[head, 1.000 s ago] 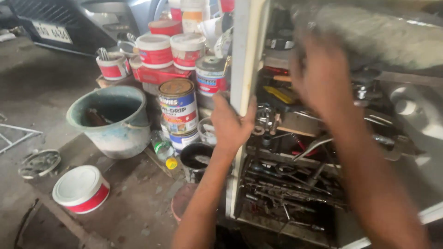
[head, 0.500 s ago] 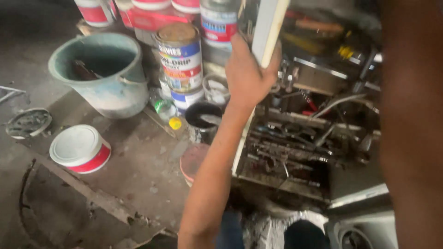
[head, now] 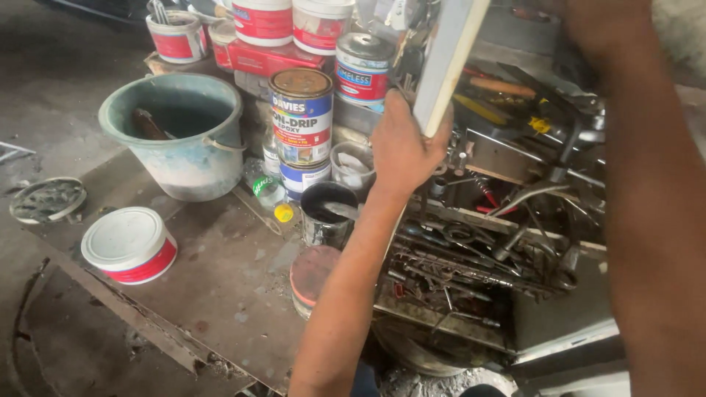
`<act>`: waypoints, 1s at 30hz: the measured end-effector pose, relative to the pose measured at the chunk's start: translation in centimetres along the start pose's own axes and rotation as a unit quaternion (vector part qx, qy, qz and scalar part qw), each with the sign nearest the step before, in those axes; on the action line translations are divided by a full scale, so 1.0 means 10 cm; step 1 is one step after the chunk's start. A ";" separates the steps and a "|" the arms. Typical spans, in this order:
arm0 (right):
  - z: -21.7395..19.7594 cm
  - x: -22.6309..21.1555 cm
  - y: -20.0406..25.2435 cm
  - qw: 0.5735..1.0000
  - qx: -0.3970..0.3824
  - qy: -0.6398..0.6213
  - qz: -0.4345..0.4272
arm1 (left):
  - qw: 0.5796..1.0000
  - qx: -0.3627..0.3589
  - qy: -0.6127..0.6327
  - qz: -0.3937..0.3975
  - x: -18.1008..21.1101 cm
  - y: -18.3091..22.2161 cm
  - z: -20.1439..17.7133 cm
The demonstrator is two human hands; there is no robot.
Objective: Searching through a bin of car parts and then a tool storage cabinet in an auto repair shop.
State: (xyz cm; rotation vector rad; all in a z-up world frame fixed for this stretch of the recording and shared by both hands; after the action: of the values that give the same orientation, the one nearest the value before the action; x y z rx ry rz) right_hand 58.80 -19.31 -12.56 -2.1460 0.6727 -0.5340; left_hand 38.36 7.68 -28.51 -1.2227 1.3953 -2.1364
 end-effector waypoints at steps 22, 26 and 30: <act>-0.83 -1.52 0.11 0.982 -0.072 -0.164 0.064 | 1.000 -0.003 0.002 0.000 0.01 0.00 -0.01; -1.12 -1.90 0.20 0.988 -0.041 -0.140 0.041 | 1.000 -0.004 0.017 0.000 0.04 0.00 -0.02; -1.40 -1.86 0.50 0.992 -0.018 -0.110 0.055 | 1.000 0.003 0.001 0.004 0.08 -0.02 -0.04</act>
State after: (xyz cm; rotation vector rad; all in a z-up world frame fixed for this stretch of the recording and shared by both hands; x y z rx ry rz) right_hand 35.00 -18.40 -11.04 -2.1457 0.6765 -0.2231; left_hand 37.63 7.48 -27.97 -1.2111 1.3904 -2.1372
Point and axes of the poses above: each hand's wrist, its own y-axis away from the middle knuckle, its own z-axis out of the palm, x = y × z, the point moved 2 cm from there along -y, towards the middle knuckle, and after that the axes turned 4 degrees about x, right-handed, at the moved point
